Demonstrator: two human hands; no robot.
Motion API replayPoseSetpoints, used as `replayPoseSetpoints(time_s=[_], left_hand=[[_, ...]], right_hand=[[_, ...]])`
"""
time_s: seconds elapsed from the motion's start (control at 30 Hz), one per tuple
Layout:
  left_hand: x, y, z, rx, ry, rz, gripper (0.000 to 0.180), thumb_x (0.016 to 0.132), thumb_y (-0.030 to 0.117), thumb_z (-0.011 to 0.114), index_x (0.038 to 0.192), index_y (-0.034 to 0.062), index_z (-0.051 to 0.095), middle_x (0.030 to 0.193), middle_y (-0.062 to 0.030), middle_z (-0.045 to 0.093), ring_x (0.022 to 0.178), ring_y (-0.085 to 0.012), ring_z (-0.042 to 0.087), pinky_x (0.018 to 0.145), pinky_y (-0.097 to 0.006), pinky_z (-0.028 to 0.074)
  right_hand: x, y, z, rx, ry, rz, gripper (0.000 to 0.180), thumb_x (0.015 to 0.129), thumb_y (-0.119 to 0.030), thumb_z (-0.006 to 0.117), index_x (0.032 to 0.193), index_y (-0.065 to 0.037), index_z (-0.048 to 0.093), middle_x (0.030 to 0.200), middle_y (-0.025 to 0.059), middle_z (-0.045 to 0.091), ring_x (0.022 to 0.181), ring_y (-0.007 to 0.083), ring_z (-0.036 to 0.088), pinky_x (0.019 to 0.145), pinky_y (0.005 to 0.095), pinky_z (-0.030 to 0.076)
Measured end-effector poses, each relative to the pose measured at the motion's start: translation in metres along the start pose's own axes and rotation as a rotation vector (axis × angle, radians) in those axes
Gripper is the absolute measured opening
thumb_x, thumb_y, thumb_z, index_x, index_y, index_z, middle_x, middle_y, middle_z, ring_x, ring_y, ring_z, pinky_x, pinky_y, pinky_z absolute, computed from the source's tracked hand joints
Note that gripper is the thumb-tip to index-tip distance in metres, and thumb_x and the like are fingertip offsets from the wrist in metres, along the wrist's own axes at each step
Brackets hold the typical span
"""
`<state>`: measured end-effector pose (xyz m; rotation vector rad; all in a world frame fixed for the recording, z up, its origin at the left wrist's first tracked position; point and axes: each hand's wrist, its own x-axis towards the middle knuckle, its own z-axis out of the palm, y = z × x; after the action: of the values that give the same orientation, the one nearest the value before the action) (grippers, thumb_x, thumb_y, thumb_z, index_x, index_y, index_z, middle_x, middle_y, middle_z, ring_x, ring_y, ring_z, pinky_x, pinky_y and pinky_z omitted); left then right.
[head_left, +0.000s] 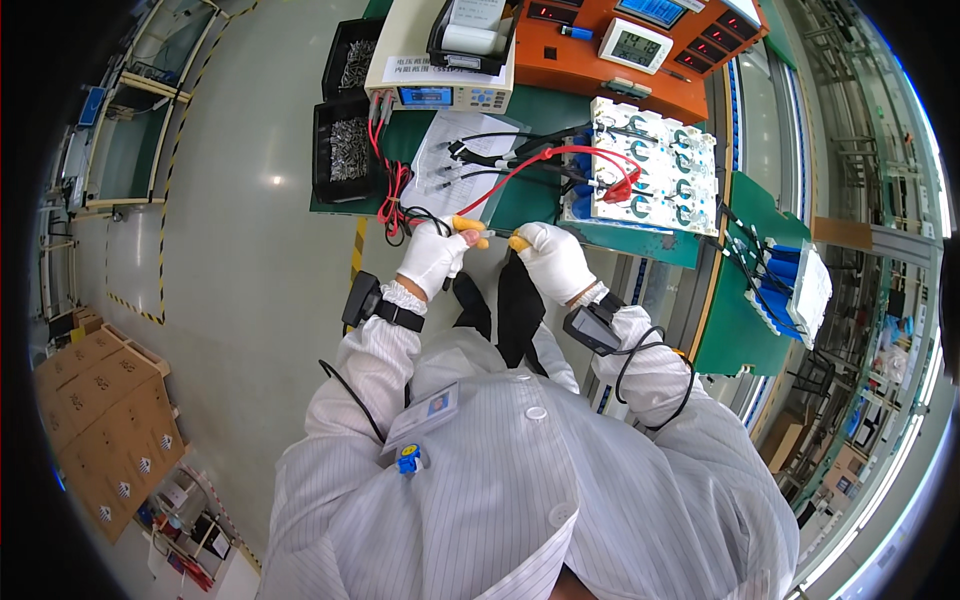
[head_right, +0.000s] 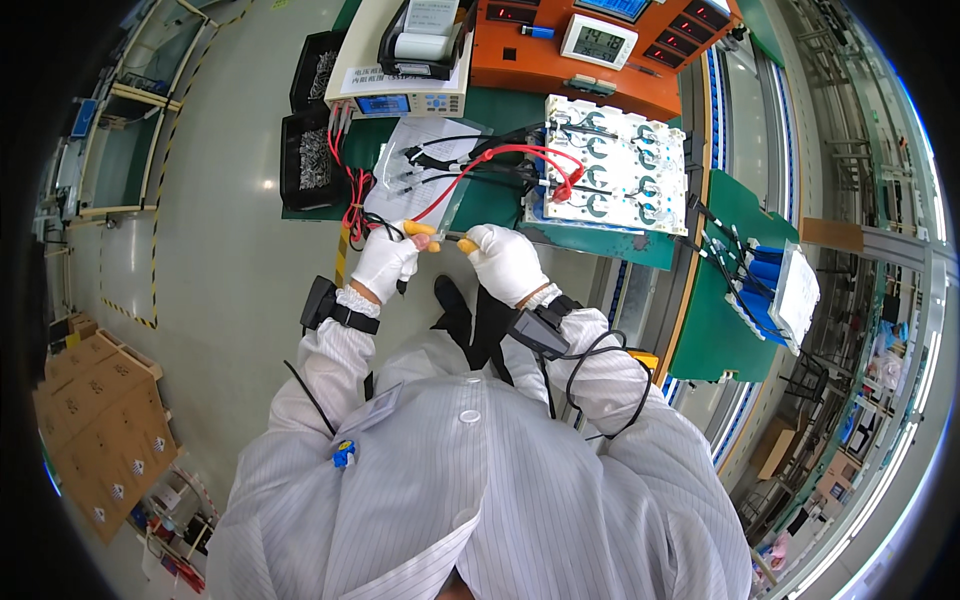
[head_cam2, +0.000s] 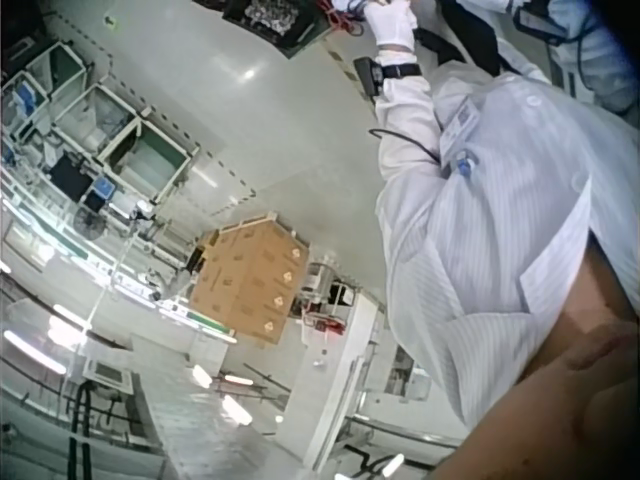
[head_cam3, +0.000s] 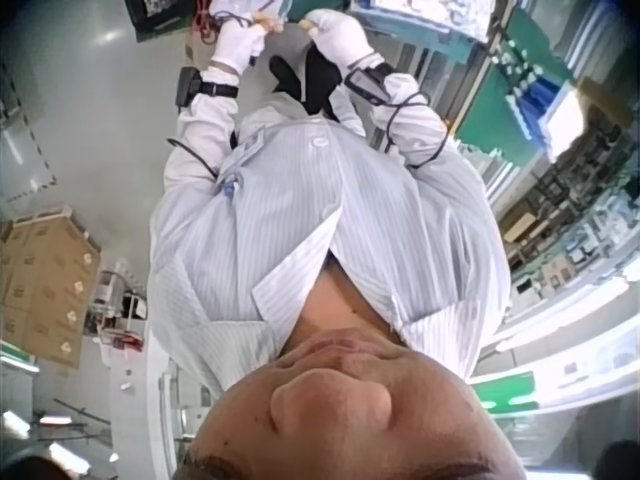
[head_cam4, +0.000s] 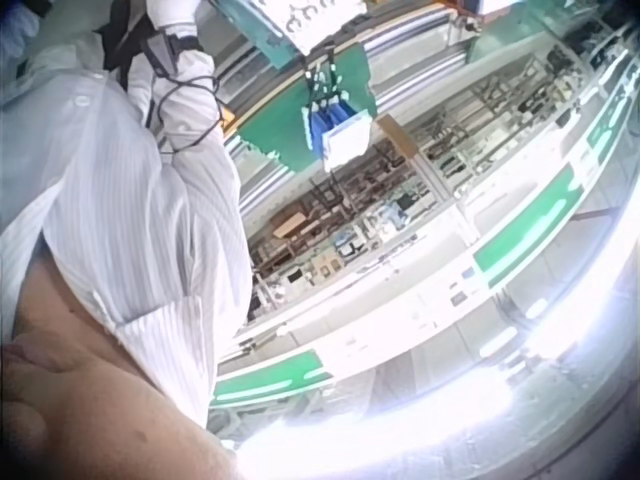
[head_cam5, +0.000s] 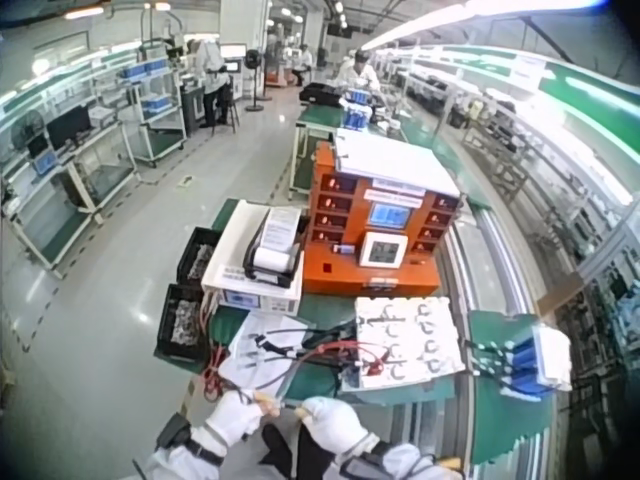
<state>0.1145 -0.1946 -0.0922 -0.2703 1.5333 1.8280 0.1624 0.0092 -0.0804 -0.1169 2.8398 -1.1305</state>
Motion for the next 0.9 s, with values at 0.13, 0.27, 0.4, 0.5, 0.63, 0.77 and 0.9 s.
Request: replayPoseSetpoints(time_s=[0.13, 0.27, 0.4, 0.5, 0.63, 0.77, 0.9], left_hand=[[0.000, 0.000, 0.006, -0.054, 0.020, -0.003, 0.019, 0.088, 0.013, 0.066, 0.101, 0.0002, 0.064, 0.067, 0.0007, 0.060, 0.042, -0.0036, 0.038, 0.040, -0.020, 0.029], [0.001, 0.001, 0.009, 0.057, -0.022, -0.028, 0.017, 0.087, 0.013, 0.067, 0.099, 0.0005, 0.065, 0.063, 0.0025, 0.055, 0.042, -0.0040, 0.039, 0.039, -0.021, 0.029], [0.005, -0.006, 0.007, 0.088, -0.039, -0.020, 0.017, 0.086, 0.012, 0.069, 0.098, 0.0004, 0.065, 0.063, 0.0030, 0.054, 0.043, -0.0039, 0.041, 0.039, -0.021, 0.029], [0.004, -0.013, 0.005, 0.060, -0.062, 0.019, 0.024, 0.091, 0.021, 0.064, 0.104, 0.0004, 0.063, 0.062, 0.0011, 0.055, 0.042, -0.0049, 0.039, 0.039, -0.022, 0.029], [0.000, -0.025, 0.008, -0.469, -0.167, -0.020, 0.037, 0.099, 0.034, 0.045, 0.117, 0.0033, 0.056, 0.056, 0.0005, 0.047, 0.040, -0.0074, 0.035, 0.039, -0.025, 0.026], [0.013, -0.049, 0.004, -0.296, 0.038, -0.190, 0.015, 0.094, 0.020, 0.052, 0.101, 0.0078, 0.055, 0.052, -0.0004, 0.043, 0.038, -0.0100, 0.037, 0.035, -0.025, 0.027], [0.023, -0.056, 0.001, -0.323, 0.164, -0.129, 0.007, 0.091, 0.013, 0.052, 0.095, 0.0075, 0.052, 0.050, -0.0006, 0.044, 0.037, -0.0112, 0.041, 0.034, -0.026, 0.030]], right_hand=[[0.001, -0.001, 0.005, 0.003, -0.006, -0.028, 0.008, 0.079, -0.009, 0.061, 0.086, -0.008, 0.065, 0.077, 0.0129, 0.063, 0.075, 0.0333, 0.062, 0.066, 0.0424, 0.050], [0.004, 0.001, 0.007, -0.046, -0.048, -0.059, 0.014, 0.076, -0.006, 0.059, 0.088, -0.008, 0.065, 0.077, 0.0132, 0.063, 0.075, 0.0337, 0.062, 0.067, 0.0425, 0.050], [0.008, -0.004, 0.004, -0.064, -0.095, -0.095, 0.016, 0.075, -0.005, 0.057, 0.089, -0.008, 0.065, 0.079, 0.0140, 0.064, 0.077, 0.0343, 0.062, 0.069, 0.0427, 0.050], [0.008, -0.003, 0.007, 0.030, -0.098, -0.059, 0.016, 0.076, -0.004, 0.058, 0.090, -0.007, 0.065, 0.080, 0.0149, 0.064, 0.078, 0.0340, 0.063, 0.070, 0.0407, 0.050], [0.007, -0.009, 0.001, 0.313, 0.010, 0.047, 0.014, 0.078, -0.002, 0.066, 0.091, -0.004, 0.063, 0.080, 0.0144, 0.062, 0.073, 0.0288, 0.062, 0.068, 0.0335, 0.050], [0.005, -0.007, 0.001, 0.355, 0.069, 0.099, 0.018, 0.074, 0.002, 0.072, 0.088, -0.002, 0.060, 0.079, 0.0102, 0.060, 0.070, 0.0214, 0.057, 0.066, 0.0293, 0.048], [0.004, -0.003, 0.003, 0.350, 0.063, 0.065, 0.017, 0.076, 0.000, 0.073, 0.085, -0.002, 0.059, 0.078, 0.0092, 0.059, 0.068, 0.0209, 0.056, 0.065, 0.0289, 0.048]])
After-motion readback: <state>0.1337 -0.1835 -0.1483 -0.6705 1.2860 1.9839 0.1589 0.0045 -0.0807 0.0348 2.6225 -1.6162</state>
